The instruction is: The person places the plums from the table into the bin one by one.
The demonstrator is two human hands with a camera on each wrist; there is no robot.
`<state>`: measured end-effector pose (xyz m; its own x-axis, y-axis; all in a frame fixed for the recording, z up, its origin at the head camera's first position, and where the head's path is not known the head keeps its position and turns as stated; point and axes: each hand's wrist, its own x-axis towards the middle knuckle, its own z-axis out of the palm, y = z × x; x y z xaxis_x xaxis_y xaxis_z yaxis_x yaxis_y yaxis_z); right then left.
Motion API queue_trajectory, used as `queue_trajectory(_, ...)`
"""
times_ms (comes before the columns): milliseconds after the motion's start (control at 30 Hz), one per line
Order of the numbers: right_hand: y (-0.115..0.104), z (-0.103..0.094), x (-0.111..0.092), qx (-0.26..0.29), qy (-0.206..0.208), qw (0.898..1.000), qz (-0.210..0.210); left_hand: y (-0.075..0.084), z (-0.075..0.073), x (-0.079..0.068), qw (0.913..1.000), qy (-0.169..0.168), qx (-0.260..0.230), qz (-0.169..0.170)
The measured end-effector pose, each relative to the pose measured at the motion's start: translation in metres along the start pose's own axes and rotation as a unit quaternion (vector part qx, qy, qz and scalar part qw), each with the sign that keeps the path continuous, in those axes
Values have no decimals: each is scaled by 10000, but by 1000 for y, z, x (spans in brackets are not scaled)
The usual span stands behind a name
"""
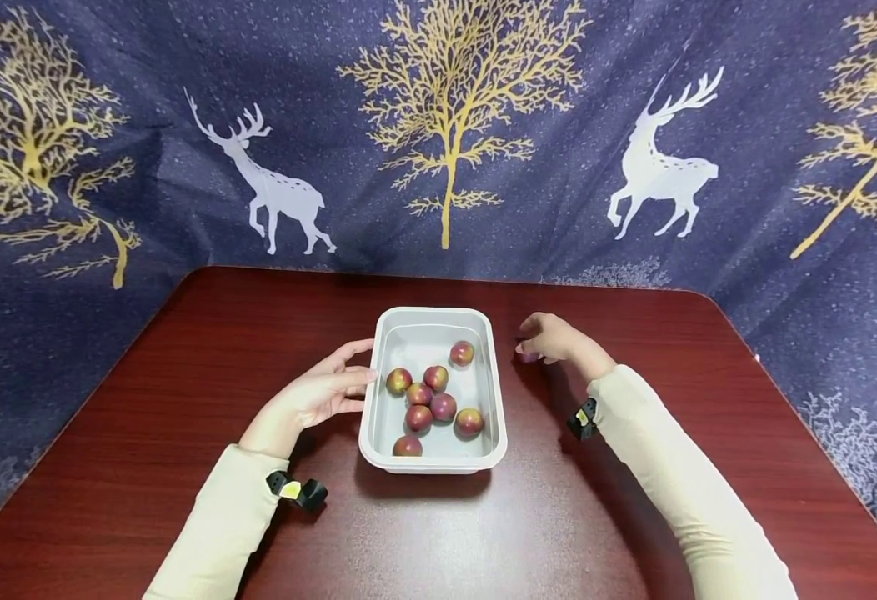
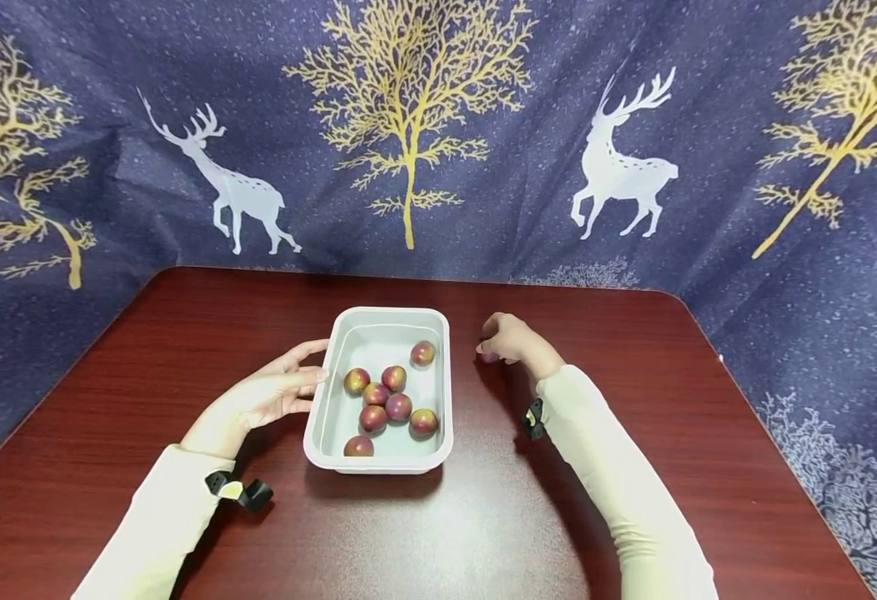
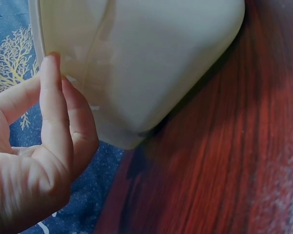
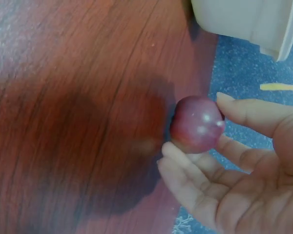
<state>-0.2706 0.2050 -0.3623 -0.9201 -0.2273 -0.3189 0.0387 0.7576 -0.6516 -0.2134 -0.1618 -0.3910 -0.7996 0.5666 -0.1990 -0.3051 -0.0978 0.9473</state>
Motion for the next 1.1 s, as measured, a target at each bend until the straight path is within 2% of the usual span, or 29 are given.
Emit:
queue_trajectory(200,8,-8,-5,997,-27,9950,19,0,3,2,10000,-10,-83,7)
queue_trajectory(467,7,-14,-9,1829,-90,9830,114,-1,7,2,9997,42,-231,-34)
queue_trajectory(833,-3,-19,-17,2200,-121,9754,64,-3,13,2,9996,128,-266,-11)
queue_trajectory(1100,-16,-26,-23,2214,-85,9751,-53,-1,18,2,9995,224,-213,-44)
